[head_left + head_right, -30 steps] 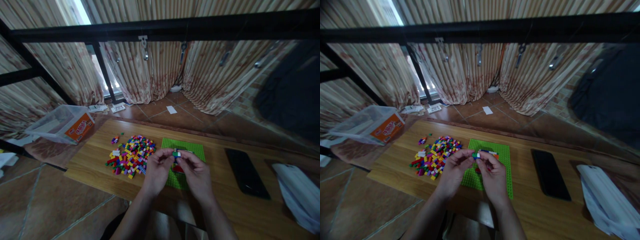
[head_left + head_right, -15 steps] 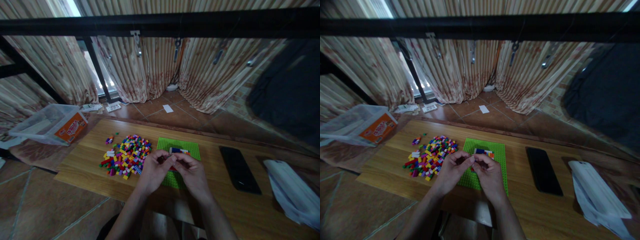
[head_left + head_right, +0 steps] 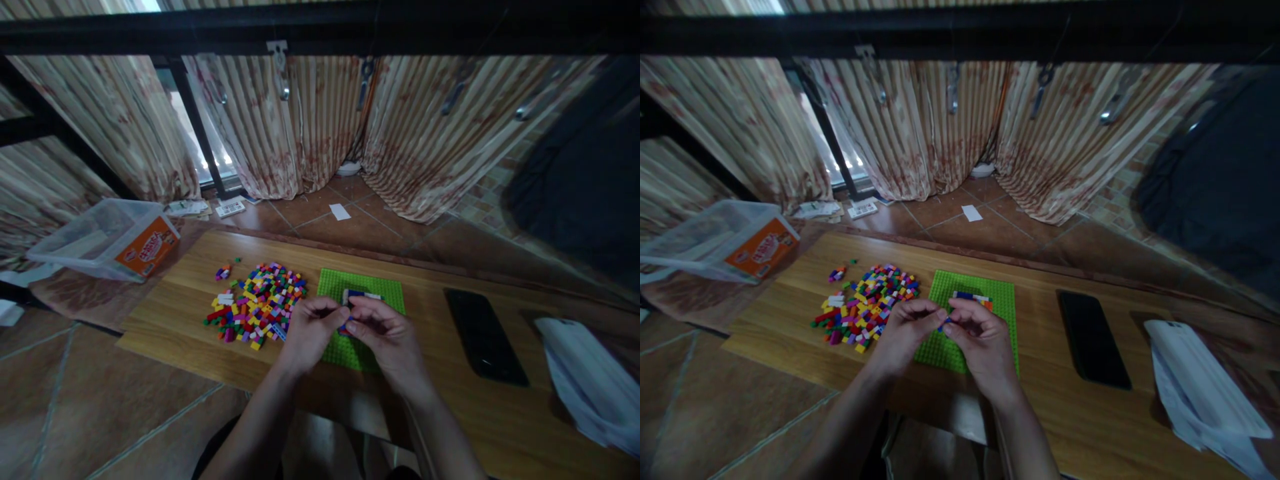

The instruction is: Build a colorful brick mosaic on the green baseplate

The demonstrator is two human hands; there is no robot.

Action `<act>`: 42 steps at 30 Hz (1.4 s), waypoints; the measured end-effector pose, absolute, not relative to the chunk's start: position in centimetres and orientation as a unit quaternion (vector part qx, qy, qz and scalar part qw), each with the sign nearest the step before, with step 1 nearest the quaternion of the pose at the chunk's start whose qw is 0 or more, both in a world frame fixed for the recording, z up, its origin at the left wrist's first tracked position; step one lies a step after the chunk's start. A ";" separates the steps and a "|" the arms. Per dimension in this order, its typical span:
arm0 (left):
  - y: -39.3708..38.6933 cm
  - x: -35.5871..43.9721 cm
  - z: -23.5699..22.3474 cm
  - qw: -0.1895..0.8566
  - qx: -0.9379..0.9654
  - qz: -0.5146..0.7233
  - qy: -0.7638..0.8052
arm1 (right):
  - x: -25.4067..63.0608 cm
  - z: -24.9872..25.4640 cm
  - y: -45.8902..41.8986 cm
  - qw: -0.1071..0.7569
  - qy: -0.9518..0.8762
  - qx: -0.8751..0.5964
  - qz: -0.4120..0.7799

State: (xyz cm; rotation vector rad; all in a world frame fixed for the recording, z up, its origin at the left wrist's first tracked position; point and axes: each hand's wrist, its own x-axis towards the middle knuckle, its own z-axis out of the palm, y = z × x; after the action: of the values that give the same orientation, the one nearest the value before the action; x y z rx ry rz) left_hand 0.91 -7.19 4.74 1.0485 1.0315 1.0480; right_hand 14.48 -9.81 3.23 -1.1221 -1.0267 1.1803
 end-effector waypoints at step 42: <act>-2.3 -6.7 3.3 0.060 0.682 0.122 0.718 | 20.9 2.8 -9.2 0.425 -0.485 -0.714 0.275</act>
State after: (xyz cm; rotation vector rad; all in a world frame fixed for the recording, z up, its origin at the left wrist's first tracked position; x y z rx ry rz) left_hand -6.67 -2.32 3.31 2.0650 2.1736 0.3699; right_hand 20.87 -9.17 2.80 -1.7847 -1.2118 0.6878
